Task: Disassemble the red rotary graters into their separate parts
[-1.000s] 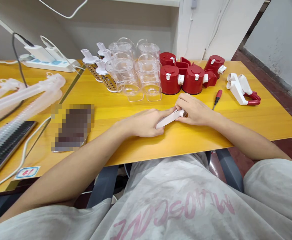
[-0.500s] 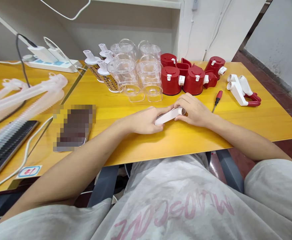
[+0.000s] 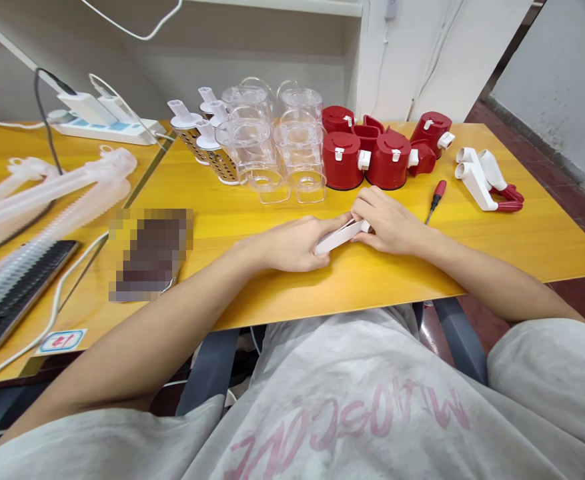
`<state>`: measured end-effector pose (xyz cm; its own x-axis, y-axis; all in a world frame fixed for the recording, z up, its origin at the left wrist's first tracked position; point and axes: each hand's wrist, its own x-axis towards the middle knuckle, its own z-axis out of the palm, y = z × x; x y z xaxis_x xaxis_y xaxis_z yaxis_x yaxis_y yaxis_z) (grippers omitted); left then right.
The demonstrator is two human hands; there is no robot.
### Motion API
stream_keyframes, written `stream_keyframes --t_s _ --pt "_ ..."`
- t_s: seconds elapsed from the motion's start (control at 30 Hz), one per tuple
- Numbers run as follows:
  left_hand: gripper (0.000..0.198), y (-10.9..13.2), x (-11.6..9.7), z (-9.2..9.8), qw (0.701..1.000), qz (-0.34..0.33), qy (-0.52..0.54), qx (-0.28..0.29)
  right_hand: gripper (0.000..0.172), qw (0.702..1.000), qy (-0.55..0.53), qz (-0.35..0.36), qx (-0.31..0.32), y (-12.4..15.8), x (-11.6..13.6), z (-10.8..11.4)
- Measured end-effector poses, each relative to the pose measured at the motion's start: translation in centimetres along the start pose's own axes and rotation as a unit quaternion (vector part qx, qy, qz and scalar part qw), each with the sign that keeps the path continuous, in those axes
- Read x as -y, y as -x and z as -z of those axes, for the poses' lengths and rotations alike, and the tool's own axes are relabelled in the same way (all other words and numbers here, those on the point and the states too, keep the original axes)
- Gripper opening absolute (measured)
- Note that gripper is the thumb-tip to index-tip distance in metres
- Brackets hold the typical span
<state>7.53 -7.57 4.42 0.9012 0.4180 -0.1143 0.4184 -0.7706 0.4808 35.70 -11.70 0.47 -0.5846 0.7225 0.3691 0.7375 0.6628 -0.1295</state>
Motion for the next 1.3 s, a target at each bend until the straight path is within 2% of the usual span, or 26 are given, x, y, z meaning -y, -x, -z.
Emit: stream_keyframes --t_s 0.17,0.33,0.47,0.6,0.77,0.83,0.93,1.17,1.3 --pt "0.095 -0.1 0.4 0.2 1.0 -0.008 0.019 -0.005 0.037 1.0 0.003 0.002 -0.022 0.1 -0.2 -0.4" --pt "0.089 -0.2 1.1 0.4 0.997 -0.026 0.065 -0.043 0.039 0.999 -0.02 0.031 -0.035 0.1 -1.0 -0.5" --pt "0.092 -0.1 1.5 0.5 0.995 -0.001 0.062 -0.073 0.044 0.998 -0.012 0.051 -0.028 0.2 -1.3 -0.3" --pt "0.084 0.0 1.4 0.8 0.992 0.01 0.088 -0.089 0.051 0.998 0.009 0.057 -0.021 0.2 -1.4 -0.3" --pt "0.072 0.0 0.9 0.9 0.971 0.098 0.176 -0.128 0.053 0.997 0.041 0.067 -0.015 0.2 -1.5 -0.6" --pt "0.069 -0.1 1.1 0.8 0.967 0.094 0.183 -0.148 0.054 0.996 0.049 0.07 -0.007 0.2 -1.5 -0.7" --pt "0.074 -0.5 1.6 0.5 0.965 0.066 0.188 -0.17 0.056 0.994 0.079 0.08 -0.004 0.3 -1.7 -1.0" --pt "0.077 -0.7 1.4 0.5 0.948 0.122 0.25 -0.152 0.057 0.978 0.156 0.135 -0.017 0.3 -2.1 -1.6" --pt "0.077 -0.5 0.9 0.8 0.936 0.153 0.289 -0.127 0.053 0.979 0.147 0.139 -0.03 0.3 -2.2 -1.6"
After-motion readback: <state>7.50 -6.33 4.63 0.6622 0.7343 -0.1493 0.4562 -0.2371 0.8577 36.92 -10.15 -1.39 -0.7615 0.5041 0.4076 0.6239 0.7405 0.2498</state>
